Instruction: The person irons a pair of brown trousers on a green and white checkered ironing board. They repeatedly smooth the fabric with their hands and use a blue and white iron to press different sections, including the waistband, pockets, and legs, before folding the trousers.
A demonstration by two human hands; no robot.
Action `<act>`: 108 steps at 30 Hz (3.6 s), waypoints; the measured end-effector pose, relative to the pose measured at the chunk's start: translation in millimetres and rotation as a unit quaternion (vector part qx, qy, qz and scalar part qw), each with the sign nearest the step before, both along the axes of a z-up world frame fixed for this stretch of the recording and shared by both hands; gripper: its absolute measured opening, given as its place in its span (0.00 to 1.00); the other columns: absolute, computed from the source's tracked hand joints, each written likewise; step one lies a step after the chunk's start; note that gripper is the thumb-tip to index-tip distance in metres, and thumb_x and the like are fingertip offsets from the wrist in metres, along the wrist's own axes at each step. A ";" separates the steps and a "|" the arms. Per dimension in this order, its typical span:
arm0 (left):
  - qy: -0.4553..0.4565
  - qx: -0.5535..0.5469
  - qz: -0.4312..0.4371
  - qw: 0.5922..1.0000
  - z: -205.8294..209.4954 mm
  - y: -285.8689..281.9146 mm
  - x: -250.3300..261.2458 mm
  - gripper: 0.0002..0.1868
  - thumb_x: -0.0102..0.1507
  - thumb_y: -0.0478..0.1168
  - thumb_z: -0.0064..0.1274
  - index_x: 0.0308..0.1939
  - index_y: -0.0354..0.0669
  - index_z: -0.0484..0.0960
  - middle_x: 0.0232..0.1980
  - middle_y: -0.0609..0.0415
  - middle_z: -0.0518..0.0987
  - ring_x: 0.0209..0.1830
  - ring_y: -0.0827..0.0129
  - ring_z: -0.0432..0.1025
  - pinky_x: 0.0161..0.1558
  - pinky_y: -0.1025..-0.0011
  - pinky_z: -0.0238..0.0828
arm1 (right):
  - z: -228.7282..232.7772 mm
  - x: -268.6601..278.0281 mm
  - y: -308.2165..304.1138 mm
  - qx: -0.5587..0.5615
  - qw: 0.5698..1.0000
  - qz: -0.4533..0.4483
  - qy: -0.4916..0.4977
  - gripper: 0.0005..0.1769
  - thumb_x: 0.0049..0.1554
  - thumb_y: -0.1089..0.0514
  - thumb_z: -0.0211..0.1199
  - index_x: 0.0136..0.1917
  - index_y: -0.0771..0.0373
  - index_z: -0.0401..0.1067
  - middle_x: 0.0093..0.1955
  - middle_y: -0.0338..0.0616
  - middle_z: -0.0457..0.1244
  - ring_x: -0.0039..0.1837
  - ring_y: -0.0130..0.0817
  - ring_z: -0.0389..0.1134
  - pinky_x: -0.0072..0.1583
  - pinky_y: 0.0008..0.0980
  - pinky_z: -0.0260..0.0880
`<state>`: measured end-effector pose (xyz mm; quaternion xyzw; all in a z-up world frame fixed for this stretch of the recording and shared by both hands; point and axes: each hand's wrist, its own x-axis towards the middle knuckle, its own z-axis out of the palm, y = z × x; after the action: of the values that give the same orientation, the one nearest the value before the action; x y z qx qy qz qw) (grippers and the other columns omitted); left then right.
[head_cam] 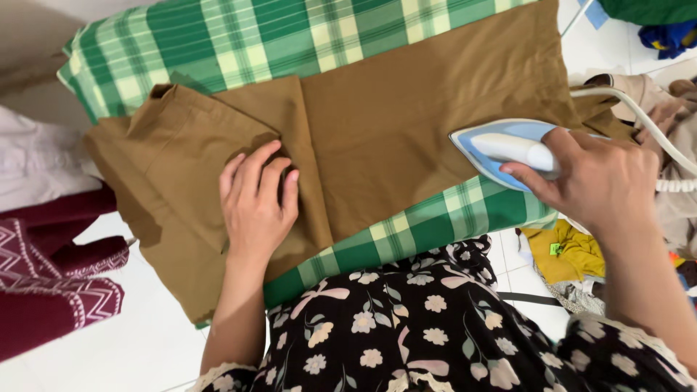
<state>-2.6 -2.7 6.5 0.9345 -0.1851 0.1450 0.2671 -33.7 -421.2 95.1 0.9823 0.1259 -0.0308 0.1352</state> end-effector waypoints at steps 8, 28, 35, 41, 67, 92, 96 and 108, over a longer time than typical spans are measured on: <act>-0.018 0.013 -0.013 1.000 -0.3 -3.3 1.1 0.10 0.68 0.40 0.60 0.50 0.40 0.81 0.61 0.51 0.78 0.58 0.53 0.72 0.67 0.54 0.64 | -9.1 2.9 80.1 0.099 0.989 0.106 0.012 0.35 0.56 0.23 0.58 0.29 0.54 0.75 0.24 0.34 0.63 0.26 0.26 0.62 0.33 0.29 0.60; -0.011 -0.008 0.005 1.000 -2.2 -1.1 -0.4 0.10 0.69 0.40 0.60 0.51 0.40 0.81 0.60 0.52 0.79 0.55 0.59 0.75 0.67 0.57 0.65 | -16.4 18.4 74.9 0.128 0.979 0.161 0.005 0.32 0.61 0.31 0.61 0.27 0.54 0.75 0.24 0.35 0.63 0.28 0.32 0.60 0.38 0.35 0.62; -0.019 -0.006 0.002 1.000 -3.7 0.7 0.0 0.10 0.68 0.41 0.60 0.50 0.40 0.81 0.60 0.52 0.80 0.54 0.59 0.76 0.66 0.58 0.65 | -18.4 41.8 -31.2 -0.028 0.993 0.087 -0.081 0.27 0.66 0.30 0.57 0.37 0.50 0.77 0.28 0.34 0.63 0.30 0.30 0.62 0.38 0.31 0.61; -0.024 -0.018 0.007 1.000 -2.9 0.3 -1.3 0.10 0.68 0.39 0.60 0.51 0.40 0.81 0.62 0.51 0.80 0.57 0.56 0.76 0.66 0.59 0.66 | -30.7 53.3 5.3 0.092 0.980 0.138 -0.112 0.27 0.63 0.33 0.63 0.33 0.53 0.76 0.25 0.34 0.60 0.29 0.32 0.61 0.41 0.33 0.62; -0.011 -0.042 0.020 0.999 -6.3 2.2 3.0 0.07 0.69 0.36 0.57 0.50 0.40 0.80 0.57 0.53 0.84 0.56 0.62 0.78 0.68 0.61 0.65 | -38.1 114.8 132.5 0.147 0.961 0.187 -0.144 0.31 0.61 0.33 0.66 0.26 0.55 0.73 0.24 0.37 0.62 0.26 0.38 0.63 0.33 0.36 0.62; -0.006 -0.059 0.021 0.998 -2.0 3.3 4.4 0.06 0.68 0.35 0.56 0.48 0.39 0.81 0.54 0.52 0.85 0.53 0.62 0.80 0.66 0.59 0.69 | -55.2 165.5 110.9 0.191 0.932 0.228 -0.208 0.25 0.61 0.38 0.67 0.31 0.55 0.75 0.24 0.39 0.60 0.29 0.40 0.62 0.38 0.39 0.61; -0.013 -0.058 0.024 0.998 0.0 1.8 4.7 0.06 0.68 0.36 0.57 0.47 0.39 0.81 0.53 0.52 0.85 0.51 0.61 0.80 0.66 0.58 0.70 | -46.4 173.3 37.9 0.070 0.963 0.158 -0.206 0.28 0.66 0.36 0.65 0.30 0.51 0.75 0.20 0.36 0.55 0.28 0.37 0.59 0.35 0.35 0.55; -0.009 -0.081 0.032 0.996 -4.2 4.6 6.4 0.04 0.68 0.36 0.56 0.45 0.41 0.81 0.51 0.54 0.85 0.49 0.61 0.80 0.67 0.57 0.69 | -65.0 166.4 202.0 0.214 0.929 0.189 -0.237 0.30 0.60 0.36 0.67 0.26 0.56 0.74 0.22 0.43 0.60 0.26 0.44 0.62 0.32 0.42 0.59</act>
<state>3.9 1.8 2.3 0.9140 -0.1452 0.1766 0.3351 132.7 -219.2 30.1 0.9246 0.2771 0.2568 -0.0486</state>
